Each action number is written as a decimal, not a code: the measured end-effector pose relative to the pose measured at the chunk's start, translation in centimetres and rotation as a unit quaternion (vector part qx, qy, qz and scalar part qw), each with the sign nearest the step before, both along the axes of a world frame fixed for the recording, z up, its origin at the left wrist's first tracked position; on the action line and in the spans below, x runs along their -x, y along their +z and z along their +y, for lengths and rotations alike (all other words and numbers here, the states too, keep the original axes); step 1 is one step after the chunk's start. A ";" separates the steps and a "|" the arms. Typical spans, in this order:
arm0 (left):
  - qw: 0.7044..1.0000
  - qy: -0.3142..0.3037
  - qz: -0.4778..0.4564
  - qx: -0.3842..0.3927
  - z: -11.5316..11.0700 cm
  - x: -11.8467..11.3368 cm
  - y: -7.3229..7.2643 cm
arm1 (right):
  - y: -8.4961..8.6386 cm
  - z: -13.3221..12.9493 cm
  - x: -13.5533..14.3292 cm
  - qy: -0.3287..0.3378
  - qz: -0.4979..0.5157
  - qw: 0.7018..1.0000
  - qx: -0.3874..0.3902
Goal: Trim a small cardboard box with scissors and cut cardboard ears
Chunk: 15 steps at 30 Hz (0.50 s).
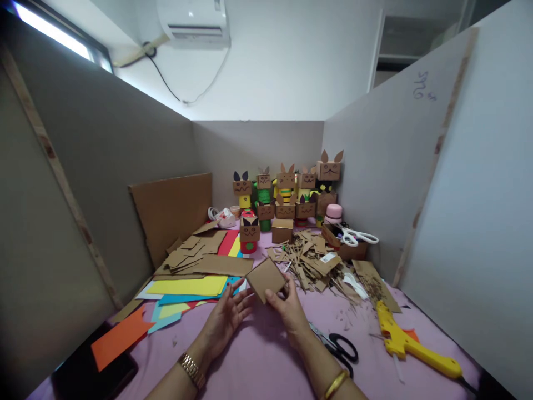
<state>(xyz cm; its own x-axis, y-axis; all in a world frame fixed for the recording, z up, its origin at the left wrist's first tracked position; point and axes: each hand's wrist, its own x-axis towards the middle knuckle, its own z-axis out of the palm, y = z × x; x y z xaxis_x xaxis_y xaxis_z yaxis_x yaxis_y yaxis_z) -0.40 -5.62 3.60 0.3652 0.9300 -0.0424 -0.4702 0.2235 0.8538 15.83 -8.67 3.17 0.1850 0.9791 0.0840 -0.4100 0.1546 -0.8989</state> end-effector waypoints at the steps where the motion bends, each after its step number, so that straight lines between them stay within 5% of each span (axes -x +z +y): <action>1: 1.000 -0.008 0.002 -0.010 -0.1 -0.1 -0.1 | -0.1 0.1 0.0 -0.019 0.000 1.000 -0.010; 8: 0.993 -0.017 0.035 -0.108 -1.0 -1.2 -0.1 | -0.4 0.0 0.8 -0.035 -0.019 0.999 -0.034; 15: 0.978 0.067 0.091 -0.175 -0.3 0.0 -0.2 | -1.1 0.7 0.1 -0.035 -0.055 0.997 -0.041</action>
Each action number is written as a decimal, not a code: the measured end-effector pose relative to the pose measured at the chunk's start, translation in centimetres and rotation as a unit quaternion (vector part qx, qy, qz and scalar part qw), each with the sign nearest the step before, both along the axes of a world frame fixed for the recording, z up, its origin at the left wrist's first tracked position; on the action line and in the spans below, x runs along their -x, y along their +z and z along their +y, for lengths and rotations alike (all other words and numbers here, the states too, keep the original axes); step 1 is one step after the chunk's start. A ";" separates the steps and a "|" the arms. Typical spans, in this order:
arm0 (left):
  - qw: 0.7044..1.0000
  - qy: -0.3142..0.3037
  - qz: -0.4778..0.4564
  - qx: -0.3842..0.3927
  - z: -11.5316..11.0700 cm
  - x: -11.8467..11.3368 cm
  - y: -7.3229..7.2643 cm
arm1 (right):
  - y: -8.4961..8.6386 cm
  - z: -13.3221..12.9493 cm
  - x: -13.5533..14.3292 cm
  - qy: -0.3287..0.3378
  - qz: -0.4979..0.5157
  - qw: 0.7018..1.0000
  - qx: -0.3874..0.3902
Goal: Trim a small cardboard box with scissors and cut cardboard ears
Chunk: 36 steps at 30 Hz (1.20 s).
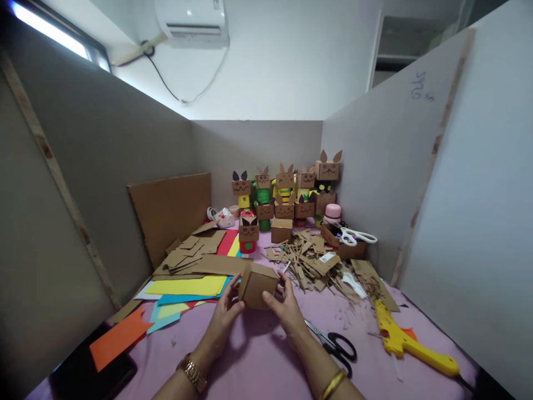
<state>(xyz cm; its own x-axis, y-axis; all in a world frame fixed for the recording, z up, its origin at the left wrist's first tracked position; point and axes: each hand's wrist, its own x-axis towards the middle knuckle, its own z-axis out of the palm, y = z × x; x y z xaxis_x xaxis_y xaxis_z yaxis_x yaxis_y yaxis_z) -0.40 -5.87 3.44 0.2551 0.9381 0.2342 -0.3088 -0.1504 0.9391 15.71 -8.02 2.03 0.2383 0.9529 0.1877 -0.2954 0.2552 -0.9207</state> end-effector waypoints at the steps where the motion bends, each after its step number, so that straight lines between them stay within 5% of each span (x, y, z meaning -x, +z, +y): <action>1: 1.000 0.011 0.007 -0.009 0.0 0.1 0.0 | -0.1 0.1 -0.2 0.002 -0.007 1.000 -0.002; 10: 0.996 0.080 0.029 -0.018 -0.1 0.3 0.2 | 0.1 -0.4 -0.5 0.087 -0.064 0.994 -0.017; 14: 0.998 0.062 0.017 -0.016 0.0 0.2 0.4 | 0.3 -0.7 -0.3 0.113 -0.062 0.991 -0.021; 36: 0.999 0.015 -0.041 -0.005 0.1 -0.2 0.6 | -0.6 0.2 -0.8 0.059 -0.027 0.996 -0.069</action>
